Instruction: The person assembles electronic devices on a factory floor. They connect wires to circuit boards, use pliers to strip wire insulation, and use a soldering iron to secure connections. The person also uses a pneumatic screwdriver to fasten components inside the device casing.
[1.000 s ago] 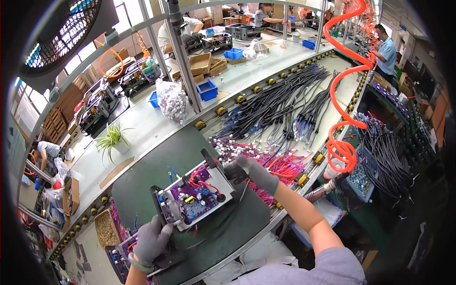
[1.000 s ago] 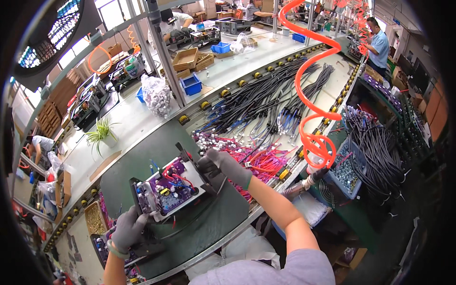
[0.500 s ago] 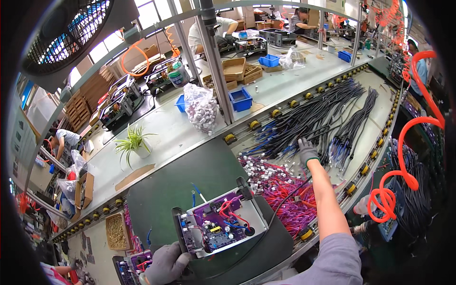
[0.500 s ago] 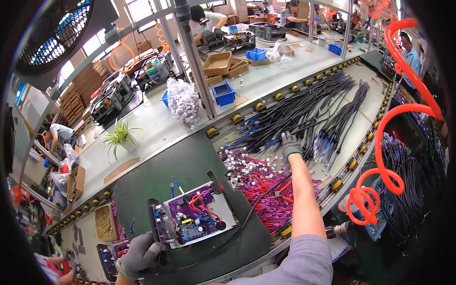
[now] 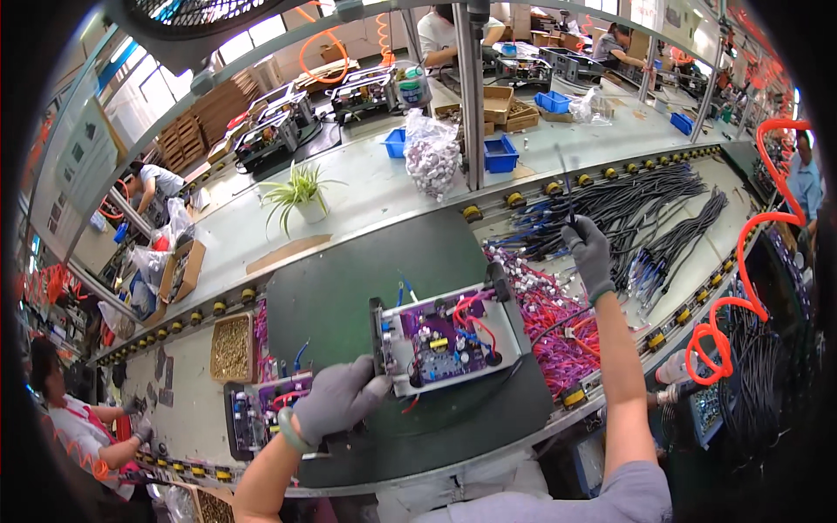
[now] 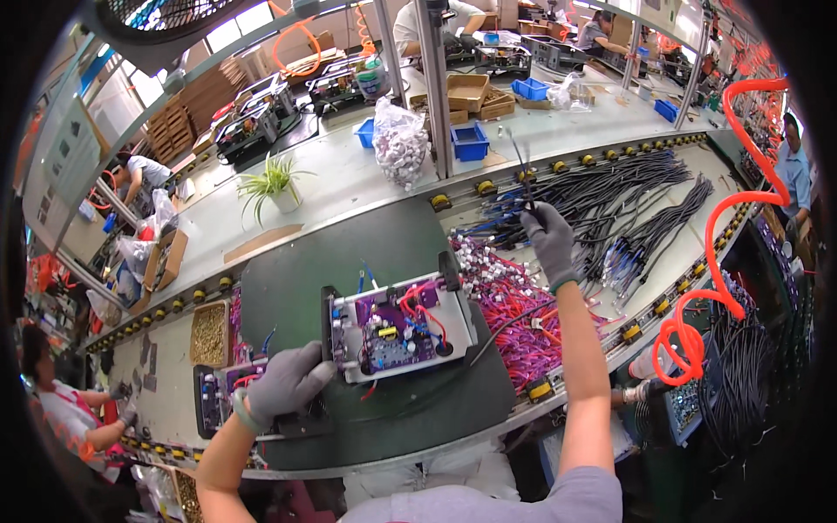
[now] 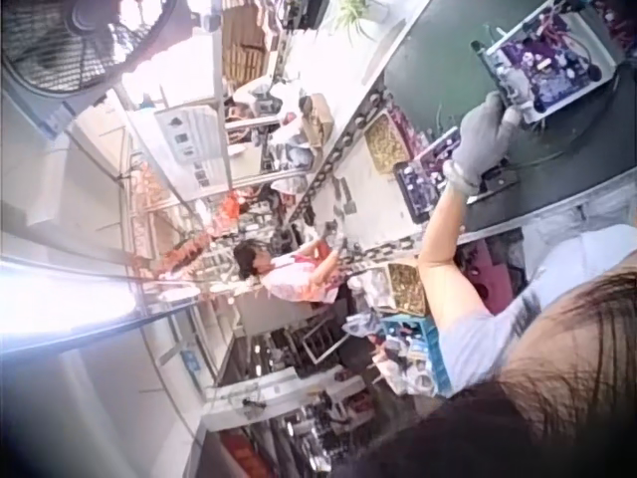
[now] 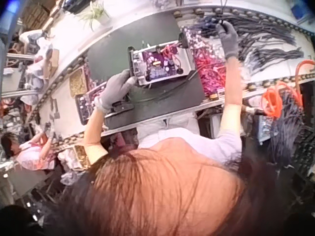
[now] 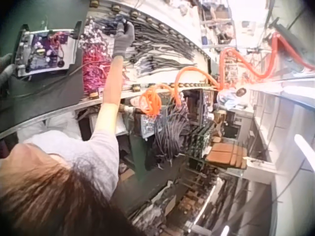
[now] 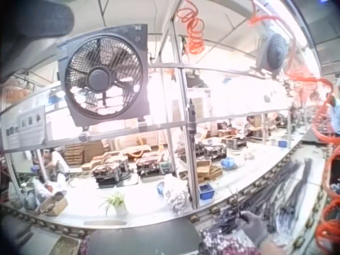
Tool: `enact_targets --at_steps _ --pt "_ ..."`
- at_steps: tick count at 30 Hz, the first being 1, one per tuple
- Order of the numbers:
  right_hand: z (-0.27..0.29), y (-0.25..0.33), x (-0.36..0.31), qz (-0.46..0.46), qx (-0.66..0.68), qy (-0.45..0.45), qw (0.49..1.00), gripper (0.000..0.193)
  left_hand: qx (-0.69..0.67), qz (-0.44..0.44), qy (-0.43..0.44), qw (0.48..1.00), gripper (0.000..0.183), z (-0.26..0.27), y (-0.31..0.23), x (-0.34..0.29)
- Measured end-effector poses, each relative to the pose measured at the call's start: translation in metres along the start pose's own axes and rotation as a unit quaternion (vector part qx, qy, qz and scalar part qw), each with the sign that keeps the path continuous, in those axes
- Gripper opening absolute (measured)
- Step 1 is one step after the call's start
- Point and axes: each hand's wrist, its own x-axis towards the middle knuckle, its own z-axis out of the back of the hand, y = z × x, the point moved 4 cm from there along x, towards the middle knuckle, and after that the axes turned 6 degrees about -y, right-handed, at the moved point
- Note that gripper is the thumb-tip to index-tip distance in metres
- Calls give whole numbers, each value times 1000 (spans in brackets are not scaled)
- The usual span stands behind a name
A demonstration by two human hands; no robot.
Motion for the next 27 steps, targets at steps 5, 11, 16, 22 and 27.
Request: enact_targets --at_steps 5,11,16,22,27 --pt "13 154 -63 278 41 81 956 22 95 -5 -96 991 35 10 -10 -2" --pt "28 167 -105 398 -129 156 895 28 2 -100 -267 959 33 26 -65 40" --pt "30 178 -107 465 -187 143 853 25 73 -198 -144 967 26 -28 -121 83" --pt "31 174 -112 496 -208 111 836 22 121 -202 -121 964 21 -83 -110 101" --pt "28 172 -112 412 -207 152 874 22 126 -225 -154 954 19 -81 -113 99"
